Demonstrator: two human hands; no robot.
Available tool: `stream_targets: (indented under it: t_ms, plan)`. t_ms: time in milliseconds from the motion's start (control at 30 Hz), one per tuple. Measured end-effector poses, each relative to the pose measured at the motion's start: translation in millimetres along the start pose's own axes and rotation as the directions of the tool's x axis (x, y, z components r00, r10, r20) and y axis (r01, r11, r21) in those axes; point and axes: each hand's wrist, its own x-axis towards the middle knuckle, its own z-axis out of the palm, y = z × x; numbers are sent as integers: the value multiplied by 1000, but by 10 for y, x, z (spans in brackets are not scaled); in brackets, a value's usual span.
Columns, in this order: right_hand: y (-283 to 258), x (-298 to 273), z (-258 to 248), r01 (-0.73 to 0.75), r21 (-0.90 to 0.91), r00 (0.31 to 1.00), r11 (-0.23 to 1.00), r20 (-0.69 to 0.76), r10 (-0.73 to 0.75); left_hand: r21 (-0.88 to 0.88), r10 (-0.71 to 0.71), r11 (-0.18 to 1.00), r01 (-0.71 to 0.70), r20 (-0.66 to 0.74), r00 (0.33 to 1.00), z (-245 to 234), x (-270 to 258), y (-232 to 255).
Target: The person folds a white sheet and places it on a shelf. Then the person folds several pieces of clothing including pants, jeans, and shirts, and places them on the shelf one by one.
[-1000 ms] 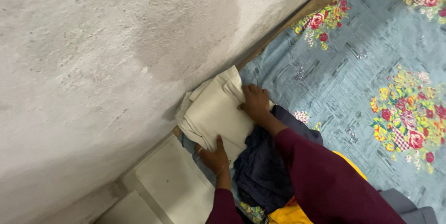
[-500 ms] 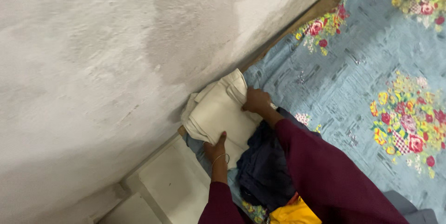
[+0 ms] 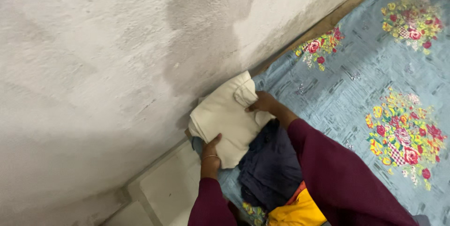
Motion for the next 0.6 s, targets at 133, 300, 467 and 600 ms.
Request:
stream_targets:
  t_ms: [133,300,467,600]
  plan:
    - [-213,-293,-345,60,237,995,970,60,-76,-151,-5,988,25,130,992,-2,-339,293]
    - [-639,-795,-782,24,351,981,936,174,-90,-175,47,984,-7,225,973,-74,-628,609]
    - [-867,-1190,-897,7,563,962,826,223,-160,-41,146,989,-140,278,950,-174,-894,804]
    - [-814,-1493,-881,-74,501,978,862,205,-35,31,122,991,-131,212,970,-206,-1303,807]
